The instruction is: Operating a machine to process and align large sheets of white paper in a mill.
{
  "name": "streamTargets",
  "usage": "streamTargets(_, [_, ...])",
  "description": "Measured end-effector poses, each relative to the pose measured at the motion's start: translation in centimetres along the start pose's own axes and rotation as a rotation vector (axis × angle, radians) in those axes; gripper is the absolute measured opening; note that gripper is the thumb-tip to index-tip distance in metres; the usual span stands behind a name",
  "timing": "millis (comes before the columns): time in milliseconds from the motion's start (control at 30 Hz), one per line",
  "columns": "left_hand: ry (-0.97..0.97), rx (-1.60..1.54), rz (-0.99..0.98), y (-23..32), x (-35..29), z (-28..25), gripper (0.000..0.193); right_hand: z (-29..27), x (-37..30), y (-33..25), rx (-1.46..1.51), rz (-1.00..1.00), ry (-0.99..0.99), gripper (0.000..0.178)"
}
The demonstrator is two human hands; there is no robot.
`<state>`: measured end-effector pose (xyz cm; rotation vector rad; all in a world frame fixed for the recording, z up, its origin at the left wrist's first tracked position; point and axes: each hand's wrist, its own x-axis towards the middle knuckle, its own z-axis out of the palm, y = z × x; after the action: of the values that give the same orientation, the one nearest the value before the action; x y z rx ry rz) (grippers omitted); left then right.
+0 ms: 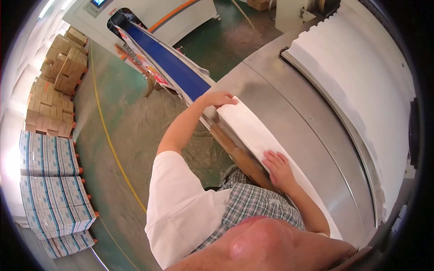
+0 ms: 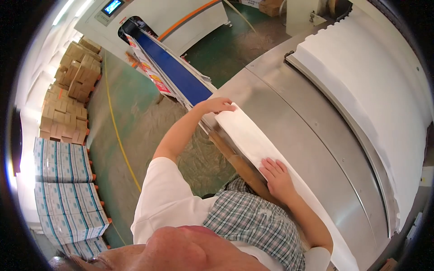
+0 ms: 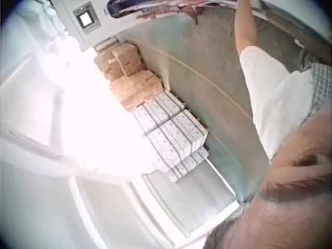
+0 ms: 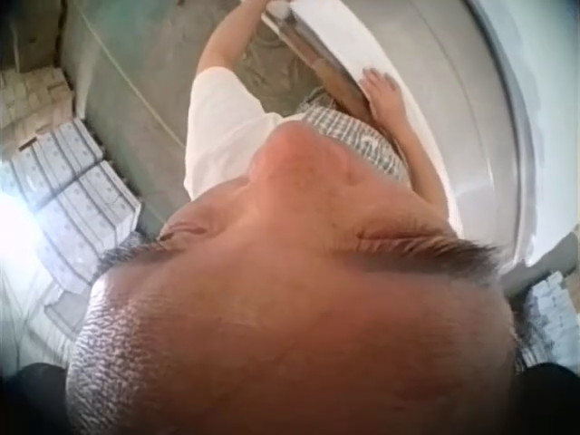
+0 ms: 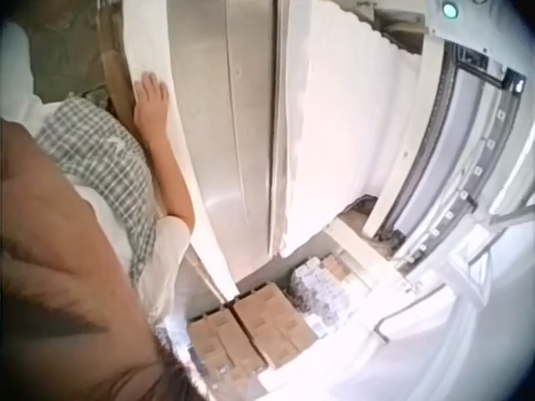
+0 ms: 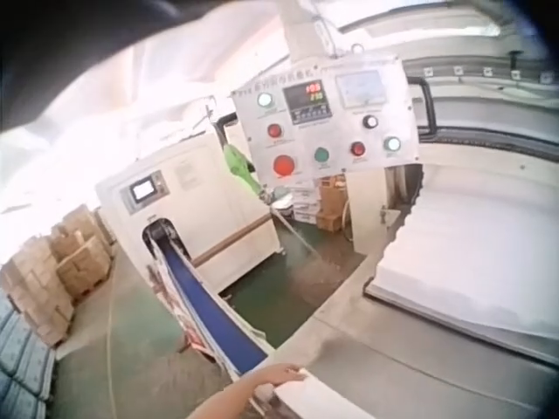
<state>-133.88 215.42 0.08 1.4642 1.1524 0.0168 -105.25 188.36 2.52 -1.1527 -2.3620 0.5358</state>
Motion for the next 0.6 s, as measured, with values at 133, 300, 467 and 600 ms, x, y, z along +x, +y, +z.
streamTargets(133, [0.606,0.576,0.332,3.5,-1.5,0.7,0.038,0.3,-1.2,0.5,-0.057,0.033,0.051,0.049])
streamTargets(300, [0.617,0.956,1.040,8.6,0.5,12.1,0.021,-0.3,-3.5,2.3,-0.139,0.046,0.131,0.040])
streamTargets(467, [0.627,1.102,0.705,1.3,7.6,9.3,0.015,-0.8,-7.0,3.1,-0.138,0.220,0.192,0.032])
streamTargets(600, [0.577,1.164,0.799,-1.5,8.3,3.4,0.023,-1.5,-13.3,3.0,-0.279,0.414,0.278,0.023])
